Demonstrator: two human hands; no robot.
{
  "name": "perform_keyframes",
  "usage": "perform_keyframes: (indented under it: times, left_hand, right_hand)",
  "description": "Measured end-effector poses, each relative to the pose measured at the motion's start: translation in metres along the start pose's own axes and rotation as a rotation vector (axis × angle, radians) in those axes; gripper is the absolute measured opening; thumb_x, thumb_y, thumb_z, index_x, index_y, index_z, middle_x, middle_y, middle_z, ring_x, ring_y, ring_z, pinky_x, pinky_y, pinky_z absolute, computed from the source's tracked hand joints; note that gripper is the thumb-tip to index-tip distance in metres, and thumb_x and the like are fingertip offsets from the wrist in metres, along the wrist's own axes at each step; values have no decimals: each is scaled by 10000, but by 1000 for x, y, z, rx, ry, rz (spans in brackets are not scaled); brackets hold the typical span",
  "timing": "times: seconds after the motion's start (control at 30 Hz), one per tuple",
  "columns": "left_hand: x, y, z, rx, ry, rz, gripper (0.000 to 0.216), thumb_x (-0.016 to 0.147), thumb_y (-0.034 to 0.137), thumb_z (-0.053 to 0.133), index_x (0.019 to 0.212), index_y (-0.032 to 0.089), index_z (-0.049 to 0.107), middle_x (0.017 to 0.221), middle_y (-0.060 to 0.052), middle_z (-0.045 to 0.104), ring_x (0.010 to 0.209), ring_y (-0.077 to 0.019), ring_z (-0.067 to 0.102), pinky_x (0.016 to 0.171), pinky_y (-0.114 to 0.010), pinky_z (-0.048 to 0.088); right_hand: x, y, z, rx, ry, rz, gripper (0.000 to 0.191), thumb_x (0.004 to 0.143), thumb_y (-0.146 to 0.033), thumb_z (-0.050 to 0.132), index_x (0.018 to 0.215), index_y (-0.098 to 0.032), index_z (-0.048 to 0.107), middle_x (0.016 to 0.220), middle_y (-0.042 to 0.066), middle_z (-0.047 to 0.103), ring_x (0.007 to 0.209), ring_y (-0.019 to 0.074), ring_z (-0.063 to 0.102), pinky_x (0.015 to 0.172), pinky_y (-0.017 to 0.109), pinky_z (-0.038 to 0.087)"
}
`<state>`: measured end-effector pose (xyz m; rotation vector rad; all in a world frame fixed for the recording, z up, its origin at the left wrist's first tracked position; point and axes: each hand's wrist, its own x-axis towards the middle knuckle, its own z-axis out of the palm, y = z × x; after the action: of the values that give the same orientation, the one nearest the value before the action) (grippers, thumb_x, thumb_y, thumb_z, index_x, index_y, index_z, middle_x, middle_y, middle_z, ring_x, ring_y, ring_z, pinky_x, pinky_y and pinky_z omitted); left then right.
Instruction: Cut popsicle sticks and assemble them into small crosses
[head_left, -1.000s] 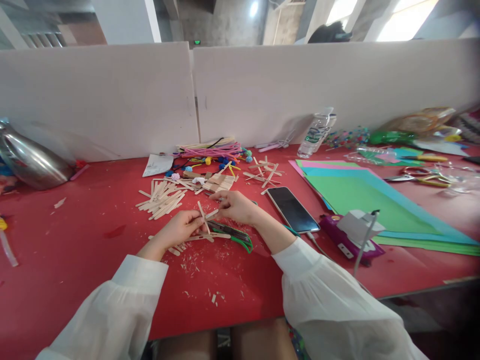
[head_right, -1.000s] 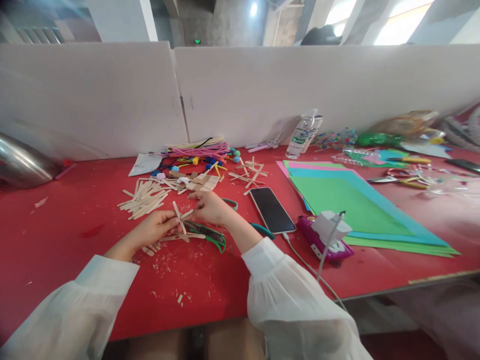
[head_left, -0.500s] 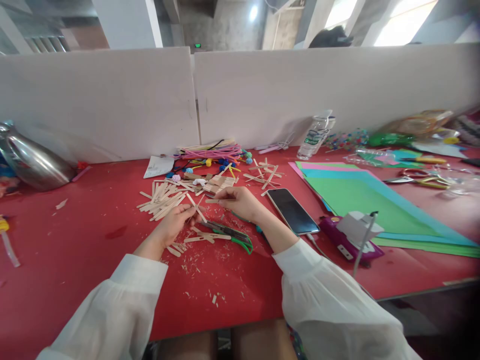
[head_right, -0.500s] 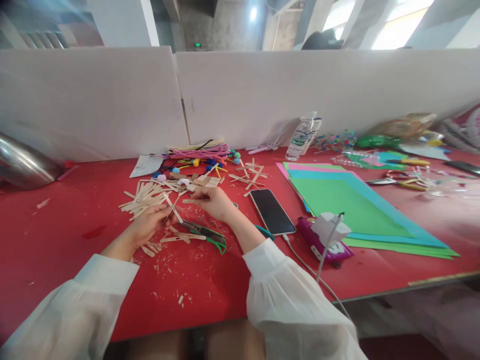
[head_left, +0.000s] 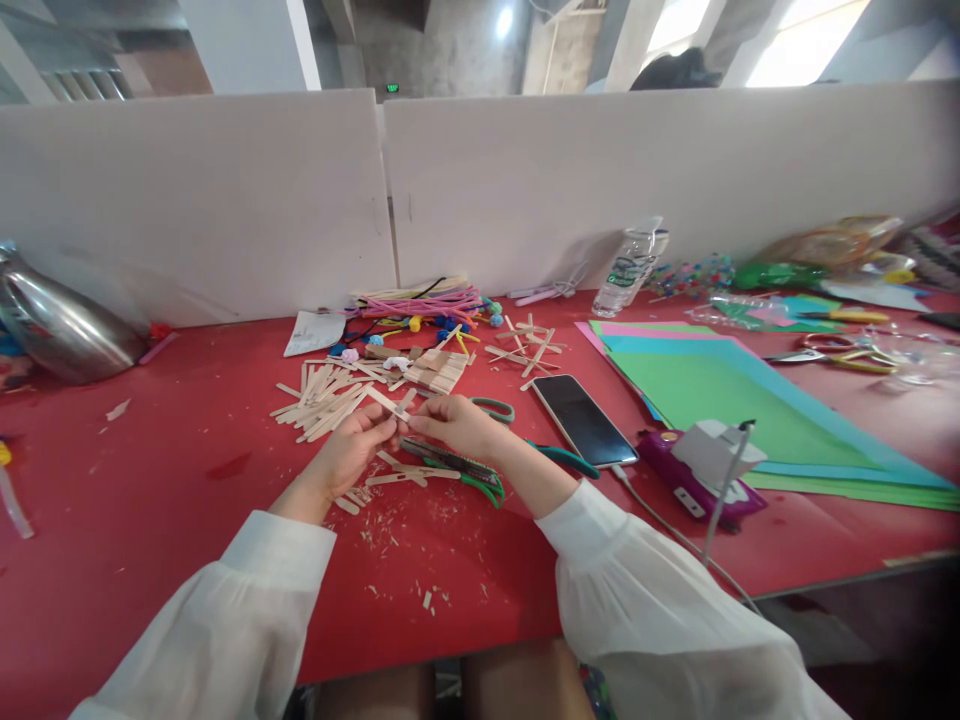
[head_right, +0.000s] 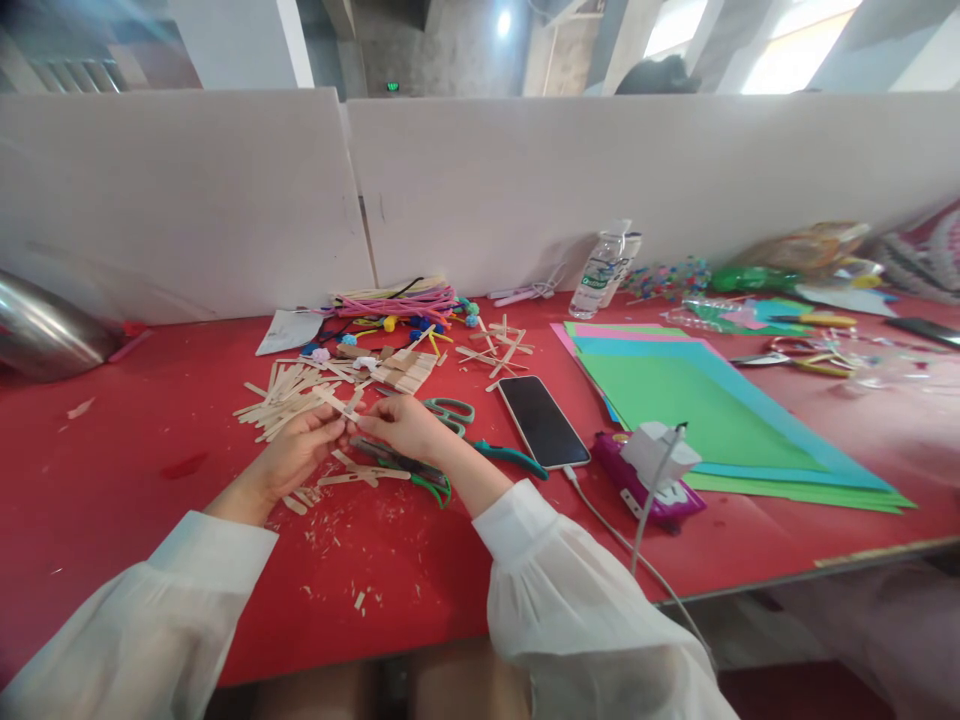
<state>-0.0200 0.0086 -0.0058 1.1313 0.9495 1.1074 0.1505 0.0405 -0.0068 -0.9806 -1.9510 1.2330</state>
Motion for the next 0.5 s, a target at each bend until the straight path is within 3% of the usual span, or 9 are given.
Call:
perform_keyframes:
  times: [0.23,0.5]
  left_hand:
    - [-2,4,5,-97,-3,-12,95,669,173,641,740,132,593,633,4,579,505,-53,434,496,-174,356]
    - [-6,5,5,-246,-71,-57,73,680,145,548,638,132,490,502,40,455,369,-5,208,356,-123,197]
  right_hand:
    - [-1,-1,2,395,-98,124,335,671,-483,654,675,-151,606,610,-18,573,575,94,495,569,220,394]
    - [-6,-7,0,534,-230,141,387,629,-502,670,696,-129,593,589,-31,519,521,64,432,526,214,322]
